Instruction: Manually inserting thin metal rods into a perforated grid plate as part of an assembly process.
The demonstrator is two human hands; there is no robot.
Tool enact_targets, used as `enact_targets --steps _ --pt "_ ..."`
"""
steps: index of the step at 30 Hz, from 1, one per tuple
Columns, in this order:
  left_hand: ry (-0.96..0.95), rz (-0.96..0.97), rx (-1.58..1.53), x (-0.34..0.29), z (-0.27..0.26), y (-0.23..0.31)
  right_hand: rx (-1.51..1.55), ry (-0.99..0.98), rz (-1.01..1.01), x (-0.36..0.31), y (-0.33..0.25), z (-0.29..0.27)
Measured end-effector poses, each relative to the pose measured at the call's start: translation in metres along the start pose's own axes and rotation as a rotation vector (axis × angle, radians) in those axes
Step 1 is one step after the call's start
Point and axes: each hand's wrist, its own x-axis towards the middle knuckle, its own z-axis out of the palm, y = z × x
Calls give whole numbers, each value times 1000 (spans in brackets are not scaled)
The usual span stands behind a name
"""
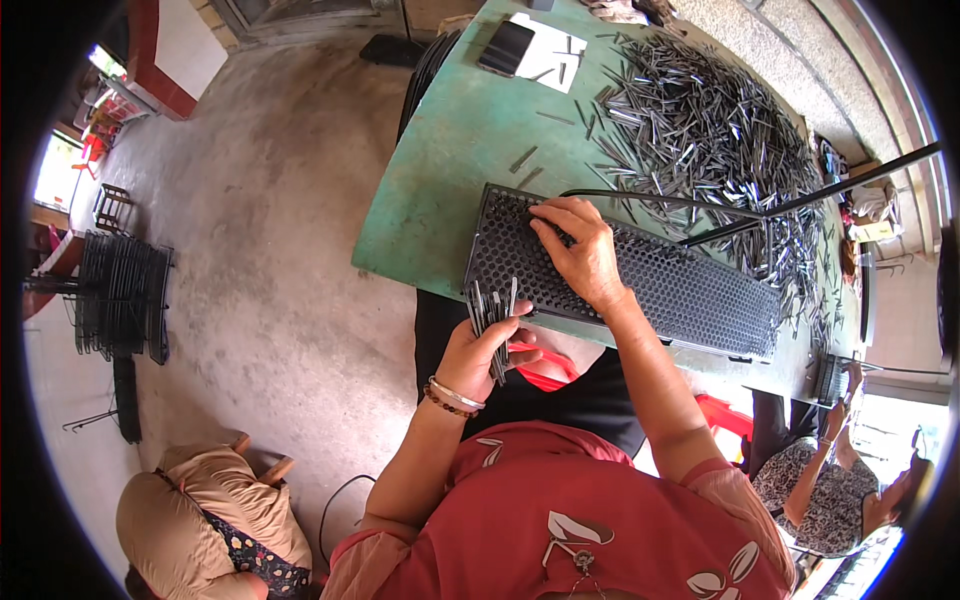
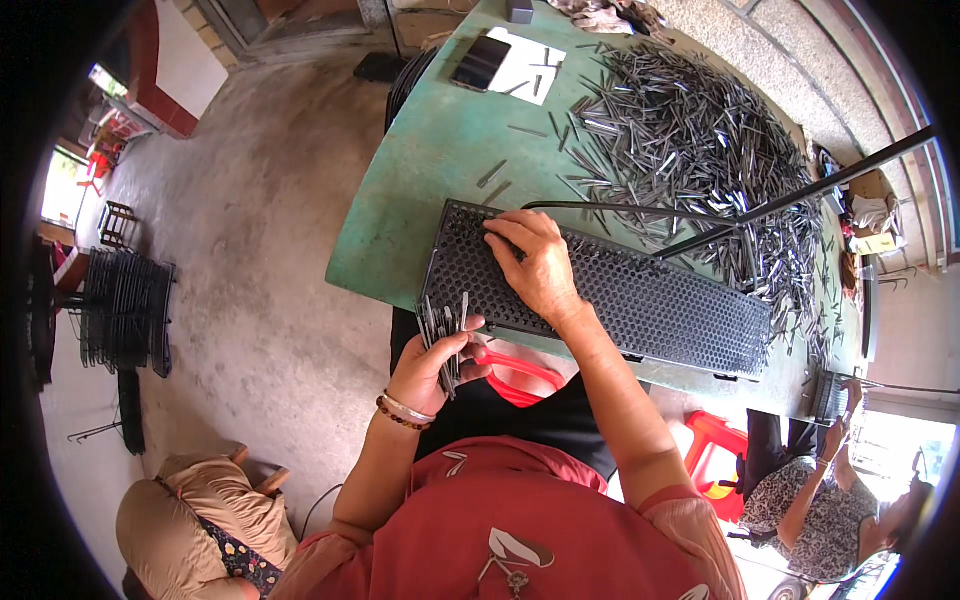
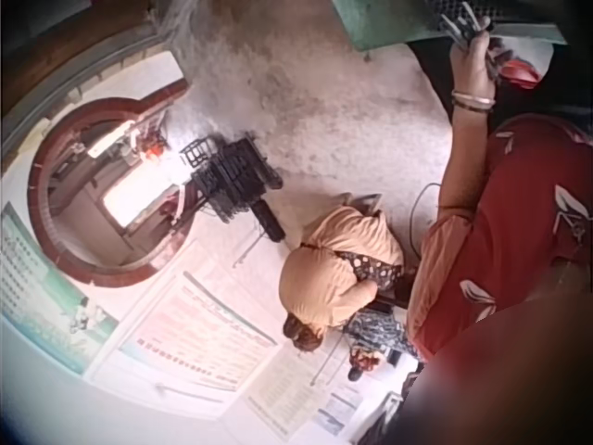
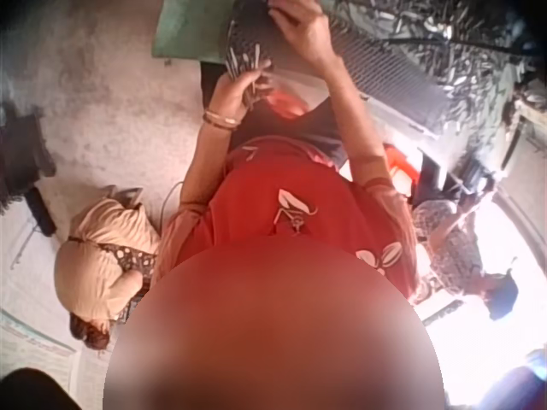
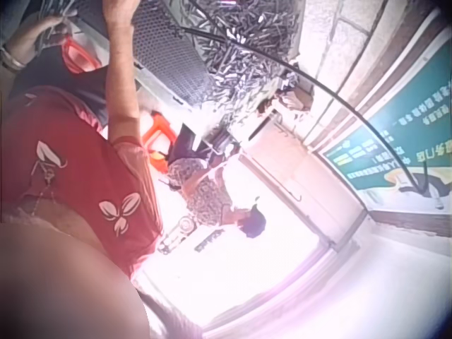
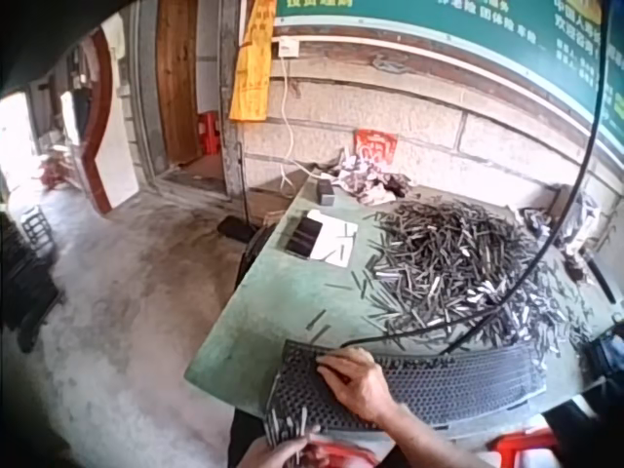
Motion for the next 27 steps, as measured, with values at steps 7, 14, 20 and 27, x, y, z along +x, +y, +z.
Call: enact_targets --steps 7,14,20,27 --pt "-15 -6 -11 0 3 0 -223 -53 -116 5 -6 -1" --pt "-23 42 -30 -3 4 4 223 -194 140 2 -37 -14" --pt "11 59 -18 -7 11 13 694 -374 528 -1 -44 -14" --pt "-39 42 60 -11 -13 20 269 -4 199 27 -32 18"
